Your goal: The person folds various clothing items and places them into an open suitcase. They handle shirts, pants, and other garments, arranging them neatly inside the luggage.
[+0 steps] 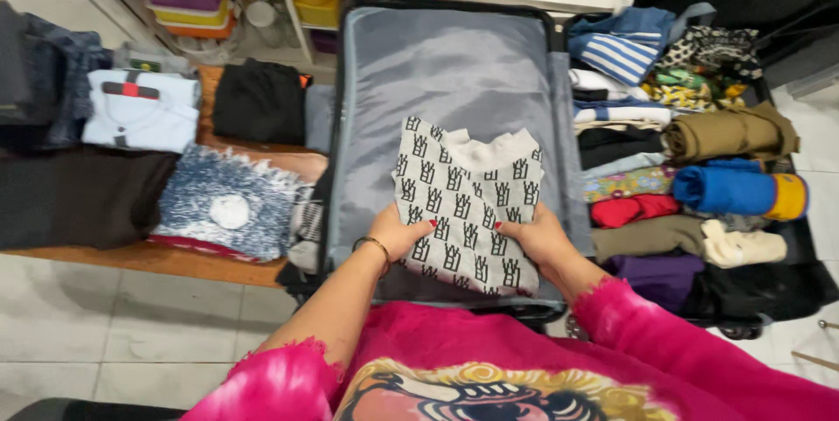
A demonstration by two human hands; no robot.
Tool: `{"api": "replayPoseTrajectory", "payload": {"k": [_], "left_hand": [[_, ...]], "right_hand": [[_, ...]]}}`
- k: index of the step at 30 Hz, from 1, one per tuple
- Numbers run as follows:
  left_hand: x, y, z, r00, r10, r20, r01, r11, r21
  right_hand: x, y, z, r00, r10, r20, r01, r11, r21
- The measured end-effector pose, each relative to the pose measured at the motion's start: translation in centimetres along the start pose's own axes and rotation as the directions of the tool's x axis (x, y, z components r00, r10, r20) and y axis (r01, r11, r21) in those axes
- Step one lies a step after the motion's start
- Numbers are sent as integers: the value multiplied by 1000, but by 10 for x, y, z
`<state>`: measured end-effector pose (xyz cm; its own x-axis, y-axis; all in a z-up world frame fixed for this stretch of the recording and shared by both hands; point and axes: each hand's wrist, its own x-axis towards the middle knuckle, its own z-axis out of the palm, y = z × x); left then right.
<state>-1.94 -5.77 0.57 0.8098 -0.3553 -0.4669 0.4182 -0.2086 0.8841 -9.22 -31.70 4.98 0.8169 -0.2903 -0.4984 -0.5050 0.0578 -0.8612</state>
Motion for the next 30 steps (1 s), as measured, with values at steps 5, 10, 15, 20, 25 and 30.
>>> {"api": "replayPoseTrajectory", "payload": {"k": [5,10,15,20,25,30], "left_hand": [[-22,-11,-91,995,91,-42,-76,962,263],[-48,-9,-199,992,116,-56,-88,929,359],[-71,-14,-281,983,57,-175,4,944,329],[-78,-32,-330,974,149,-171,-107,967,231],[-70,-39,-358,977,14,-213,63,934,351],[-47,-55,-371,987,-27,-161,80,941,330]], "right_hand": [[-30,-12,98,998,-38,-41,35,998,-59],[-44,-22,203,998,-34,-54,31,998,-54],[-33,-24,285,986,-151,77,156,985,-67],[-13,-29,327,935,-256,245,307,931,-199],[2,-27,349,965,-98,243,181,921,-345],[30,-10,359,947,-137,291,223,932,-285]]}}
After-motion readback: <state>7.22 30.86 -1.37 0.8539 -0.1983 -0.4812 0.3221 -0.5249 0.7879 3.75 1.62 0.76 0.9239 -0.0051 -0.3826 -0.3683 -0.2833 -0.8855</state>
